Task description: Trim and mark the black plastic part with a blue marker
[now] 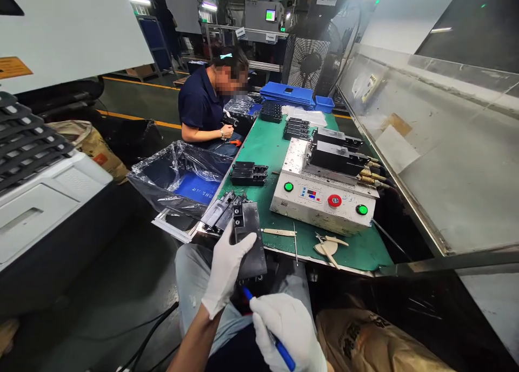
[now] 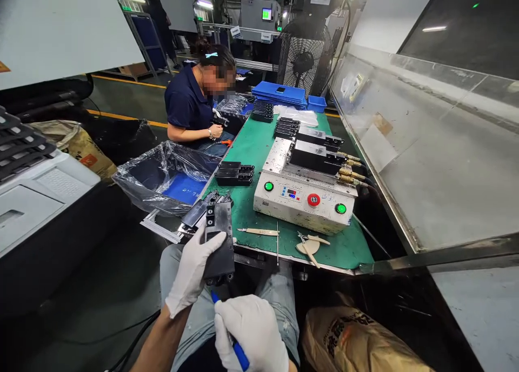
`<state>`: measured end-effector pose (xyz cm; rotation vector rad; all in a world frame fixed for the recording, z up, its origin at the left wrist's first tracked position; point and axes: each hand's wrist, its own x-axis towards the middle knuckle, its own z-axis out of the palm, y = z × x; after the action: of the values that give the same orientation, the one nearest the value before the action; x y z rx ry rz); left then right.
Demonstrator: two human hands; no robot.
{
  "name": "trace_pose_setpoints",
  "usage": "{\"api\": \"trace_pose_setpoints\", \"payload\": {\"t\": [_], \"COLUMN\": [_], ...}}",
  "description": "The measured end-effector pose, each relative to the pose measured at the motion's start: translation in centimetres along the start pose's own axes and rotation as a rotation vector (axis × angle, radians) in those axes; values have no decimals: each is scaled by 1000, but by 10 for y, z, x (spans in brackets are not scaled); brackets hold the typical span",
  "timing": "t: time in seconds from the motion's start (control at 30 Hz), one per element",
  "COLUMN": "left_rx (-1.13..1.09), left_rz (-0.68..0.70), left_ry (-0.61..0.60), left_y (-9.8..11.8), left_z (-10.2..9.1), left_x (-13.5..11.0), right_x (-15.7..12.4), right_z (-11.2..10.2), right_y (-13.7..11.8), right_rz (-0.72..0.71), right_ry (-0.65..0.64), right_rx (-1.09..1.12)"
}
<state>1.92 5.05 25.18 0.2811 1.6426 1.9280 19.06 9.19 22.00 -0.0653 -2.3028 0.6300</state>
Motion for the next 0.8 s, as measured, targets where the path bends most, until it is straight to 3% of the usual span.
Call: {"api": "trace_pose_setpoints", "payload": {"t": [0.1,0.3,0.57,0.67,0.8], "left_rx": [-17,-15,-155,-402,-738], "left_rz": [-48,-22,-95,-165,-191], "left_ry": [12,2,-36,-28,-117], "left_y": [3,1,-3,-19,-45], "left_z": [-2,-7,-11,-21,-30], "left_x": [-1,-1,2,16,35], "right_x": [-9,-8,-26,-28,-5], "right_z": [-4,-10,-5,-8,-7], "right_y": [0,3,12,10,-9], "right_rz": [65,106,99,117,326], "right_ry": [8,144,61,202,444], "right_rx": [-5,-17,-50,-48,95]}}
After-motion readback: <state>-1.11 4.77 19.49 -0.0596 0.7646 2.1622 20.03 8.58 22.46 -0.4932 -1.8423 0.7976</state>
